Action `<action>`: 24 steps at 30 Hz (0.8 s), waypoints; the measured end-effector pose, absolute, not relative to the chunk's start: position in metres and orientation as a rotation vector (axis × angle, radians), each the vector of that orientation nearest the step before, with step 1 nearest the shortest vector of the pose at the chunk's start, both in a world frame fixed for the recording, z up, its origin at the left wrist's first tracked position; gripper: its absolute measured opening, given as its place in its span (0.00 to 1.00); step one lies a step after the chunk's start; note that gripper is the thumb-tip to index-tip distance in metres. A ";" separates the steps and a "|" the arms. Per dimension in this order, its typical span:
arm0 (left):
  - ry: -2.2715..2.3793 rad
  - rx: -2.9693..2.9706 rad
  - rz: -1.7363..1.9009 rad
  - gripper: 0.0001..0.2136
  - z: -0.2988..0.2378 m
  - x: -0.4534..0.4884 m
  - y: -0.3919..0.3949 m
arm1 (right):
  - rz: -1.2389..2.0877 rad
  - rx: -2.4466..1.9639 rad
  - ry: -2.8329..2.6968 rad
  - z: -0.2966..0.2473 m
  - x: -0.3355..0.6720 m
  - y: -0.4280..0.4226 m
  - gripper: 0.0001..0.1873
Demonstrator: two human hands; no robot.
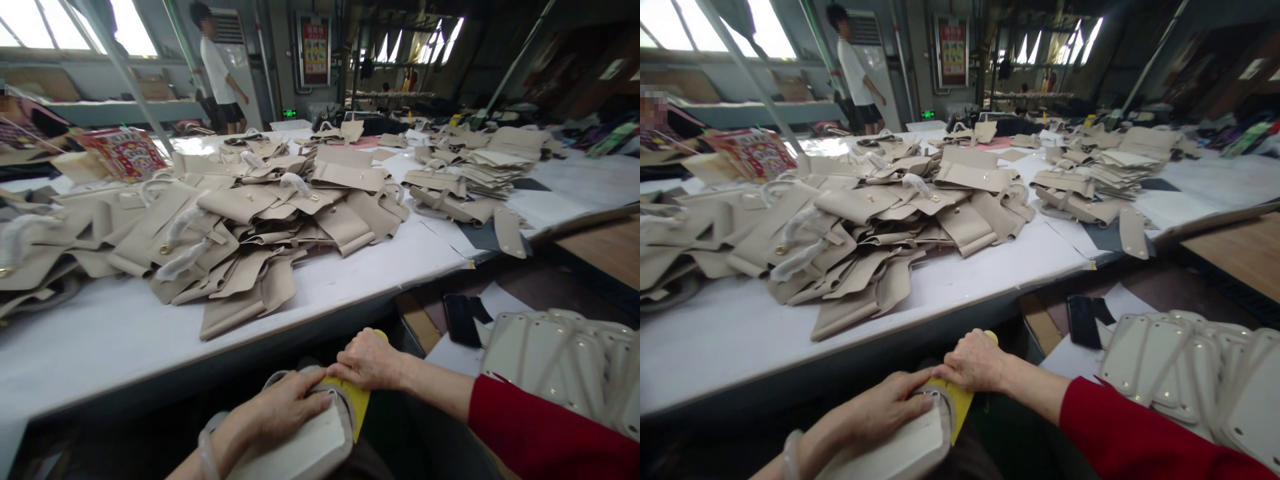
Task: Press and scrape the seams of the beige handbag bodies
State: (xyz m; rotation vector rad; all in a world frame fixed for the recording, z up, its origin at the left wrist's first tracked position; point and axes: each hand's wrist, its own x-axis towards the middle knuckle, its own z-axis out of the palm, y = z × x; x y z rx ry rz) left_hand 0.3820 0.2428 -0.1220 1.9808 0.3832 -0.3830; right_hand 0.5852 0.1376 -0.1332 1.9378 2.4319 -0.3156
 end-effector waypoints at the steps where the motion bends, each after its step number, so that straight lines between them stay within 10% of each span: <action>1: 0.374 1.984 -0.381 0.19 -0.123 0.382 0.243 | -0.314 1.938 2.424 -0.133 0.585 0.137 0.33; 24: 0.341 2.052 -0.353 0.17 -0.129 0.385 0.241 | -0.328 2.085 2.187 -0.135 0.563 0.120 0.32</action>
